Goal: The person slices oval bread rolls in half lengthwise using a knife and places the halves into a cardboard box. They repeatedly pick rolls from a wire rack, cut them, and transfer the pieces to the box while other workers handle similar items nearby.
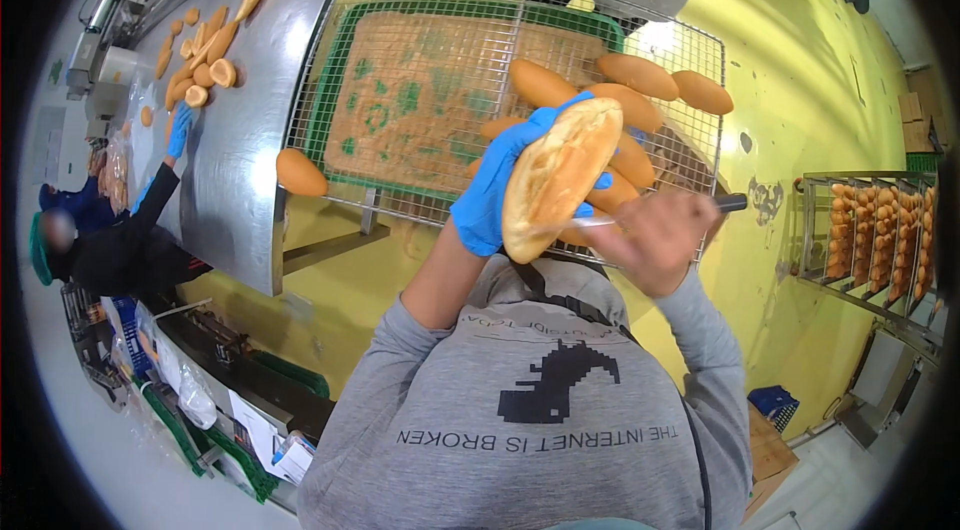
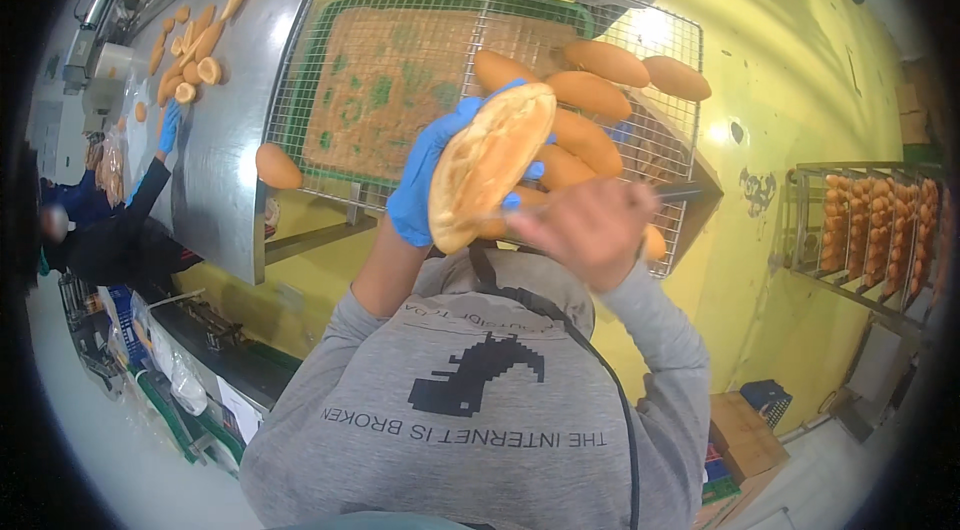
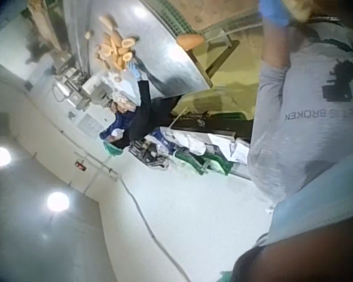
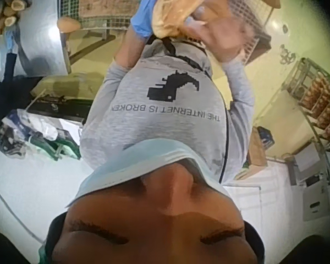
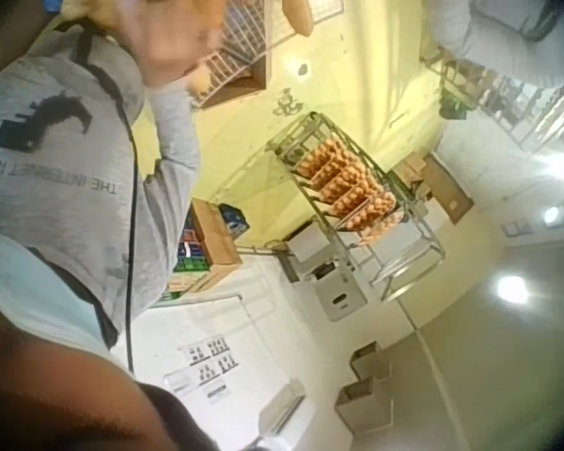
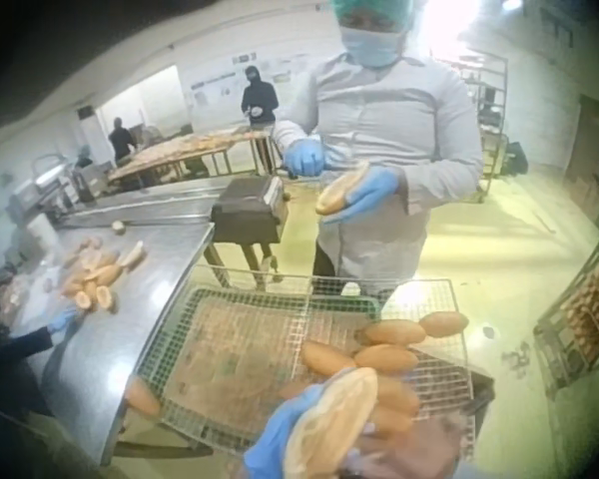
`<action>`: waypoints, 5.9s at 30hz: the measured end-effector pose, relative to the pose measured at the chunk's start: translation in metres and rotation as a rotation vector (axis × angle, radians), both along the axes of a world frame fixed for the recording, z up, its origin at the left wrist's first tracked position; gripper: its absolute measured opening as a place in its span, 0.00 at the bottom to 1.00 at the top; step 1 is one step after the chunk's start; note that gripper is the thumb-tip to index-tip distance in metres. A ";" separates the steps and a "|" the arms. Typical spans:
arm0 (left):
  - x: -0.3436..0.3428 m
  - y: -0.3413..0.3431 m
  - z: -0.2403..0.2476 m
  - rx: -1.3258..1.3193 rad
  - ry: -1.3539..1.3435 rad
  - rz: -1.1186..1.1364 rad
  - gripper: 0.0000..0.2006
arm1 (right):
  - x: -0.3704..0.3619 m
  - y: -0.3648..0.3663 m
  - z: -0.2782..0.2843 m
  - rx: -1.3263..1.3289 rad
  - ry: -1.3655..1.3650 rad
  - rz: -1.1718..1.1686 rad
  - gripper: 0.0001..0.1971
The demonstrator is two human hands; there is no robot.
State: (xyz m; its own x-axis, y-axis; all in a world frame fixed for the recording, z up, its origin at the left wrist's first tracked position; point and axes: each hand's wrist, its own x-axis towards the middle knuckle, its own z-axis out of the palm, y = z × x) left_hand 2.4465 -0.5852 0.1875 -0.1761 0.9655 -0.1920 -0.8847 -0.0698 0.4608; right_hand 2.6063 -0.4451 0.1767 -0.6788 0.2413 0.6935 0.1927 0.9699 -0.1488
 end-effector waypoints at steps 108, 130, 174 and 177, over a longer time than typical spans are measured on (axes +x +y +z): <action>-0.139 0.103 -0.120 -0.079 1.091 -0.442 0.35 | 0.068 -0.116 -0.123 -0.683 0.196 -1.154 0.13; -0.092 -0.088 0.005 -0.054 0.070 -0.089 0.28 | -0.094 -0.085 -0.038 -0.114 0.051 -0.138 0.11; -0.104 -0.100 0.008 0.002 0.358 0.130 0.27 | -0.094 -0.107 -0.025 0.102 0.002 -0.194 0.09; -0.106 -0.102 0.013 -0.041 0.309 0.109 0.26 | -0.095 -0.109 -0.023 0.170 -0.084 -0.217 0.09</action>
State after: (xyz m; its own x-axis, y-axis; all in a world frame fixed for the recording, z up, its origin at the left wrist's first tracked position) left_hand 2.3402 -0.6871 0.2000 -0.3340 0.9303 -0.1514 -0.6912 -0.1325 0.7104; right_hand 2.5110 -0.5544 0.1533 -0.6809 0.2720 0.6800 0.4033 0.9143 0.0382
